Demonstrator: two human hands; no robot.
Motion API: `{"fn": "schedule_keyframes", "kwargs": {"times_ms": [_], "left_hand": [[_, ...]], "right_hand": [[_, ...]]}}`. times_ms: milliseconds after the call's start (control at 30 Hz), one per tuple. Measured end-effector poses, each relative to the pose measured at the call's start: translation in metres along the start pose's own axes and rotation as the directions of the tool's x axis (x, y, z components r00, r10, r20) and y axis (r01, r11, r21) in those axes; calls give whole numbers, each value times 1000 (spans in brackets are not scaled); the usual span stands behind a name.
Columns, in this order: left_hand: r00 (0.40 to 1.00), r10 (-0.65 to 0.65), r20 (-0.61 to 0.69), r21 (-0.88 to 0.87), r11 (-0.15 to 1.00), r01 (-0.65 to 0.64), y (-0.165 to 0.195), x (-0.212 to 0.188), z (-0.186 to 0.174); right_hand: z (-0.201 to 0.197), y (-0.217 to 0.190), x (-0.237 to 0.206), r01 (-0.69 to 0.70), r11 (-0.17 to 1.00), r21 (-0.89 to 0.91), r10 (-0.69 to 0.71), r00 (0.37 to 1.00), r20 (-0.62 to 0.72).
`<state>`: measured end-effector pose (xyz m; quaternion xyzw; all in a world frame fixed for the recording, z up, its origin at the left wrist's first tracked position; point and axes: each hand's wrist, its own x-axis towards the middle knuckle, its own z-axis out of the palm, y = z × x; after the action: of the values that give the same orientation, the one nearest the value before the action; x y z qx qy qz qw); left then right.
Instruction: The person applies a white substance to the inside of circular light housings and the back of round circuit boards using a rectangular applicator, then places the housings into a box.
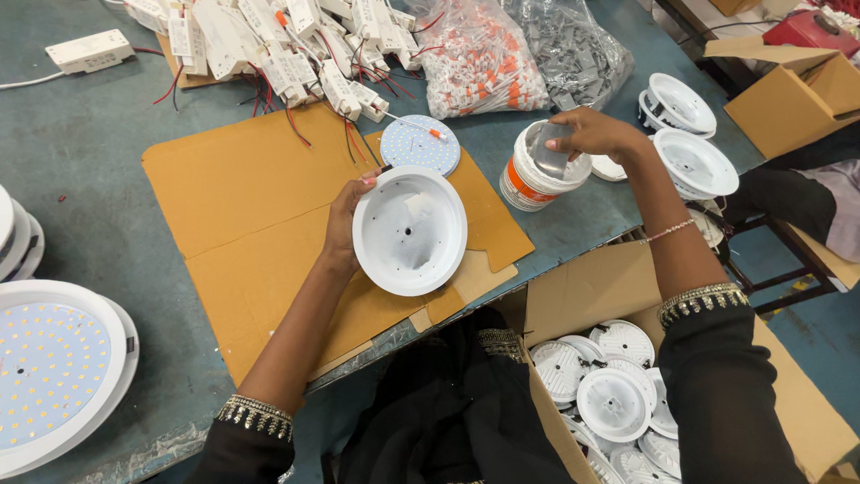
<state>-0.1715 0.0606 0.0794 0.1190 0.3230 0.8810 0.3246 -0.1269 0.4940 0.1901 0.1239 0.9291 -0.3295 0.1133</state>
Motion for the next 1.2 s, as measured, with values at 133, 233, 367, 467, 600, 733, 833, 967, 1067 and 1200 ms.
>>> {"fn": "schedule_keyframes", "kwargs": {"times_ms": [133, 233, 367, 467, 600, 733, 833, 967, 1067, 1200], "left_hand": [[999, 0, -54, -8, 1000, 0, -1, 2, -2], [999, 2, -44, -14, 1000, -2, -2, 2, -3], [998, 5, 57, -16, 1000, -4, -1, 2, -4], [1000, -13, 21, -23, 1000, 13, -1, 2, -4], [1000, -5, 15, -57, 998, 5, -3, 2, -4], [1000, -17, -16, -51, 999, 16, -3, 2, -3], [999, -6, -47, -12, 1000, 5, -2, 2, -3], [997, -7, -77, 3, 1000, 7, -1, 3, -2], [999, 9, -42, 15, 1000, -8, 0, 4, -2], [999, 12, -52, 18, 1000, -12, -1, 4, -5]], "right_hand": [[5, 2, 3, 27, 997, 76, -21, 997, -80], [6, 5, 5, 28, 998, 52, -19, 988, -154], [7, 8, -1, 35, 991, 133, -4, 974, -226], [8, 8, -8, 38, 959, 281, 48, 955, -294], [16, 4, -14, 68, 988, 137, -20, 947, -322], [27, -2, -10, 41, 985, 169, 6, 963, -271], [30, -4, -5, 27, 980, 197, 35, 953, -302], [29, -2, -3, 17, 948, 318, 89, 945, -315], [28, 2, -4, 41, 929, 367, 102, 927, -361], [29, 5, -8, 147, 823, 548, 85, 924, -374]]}}
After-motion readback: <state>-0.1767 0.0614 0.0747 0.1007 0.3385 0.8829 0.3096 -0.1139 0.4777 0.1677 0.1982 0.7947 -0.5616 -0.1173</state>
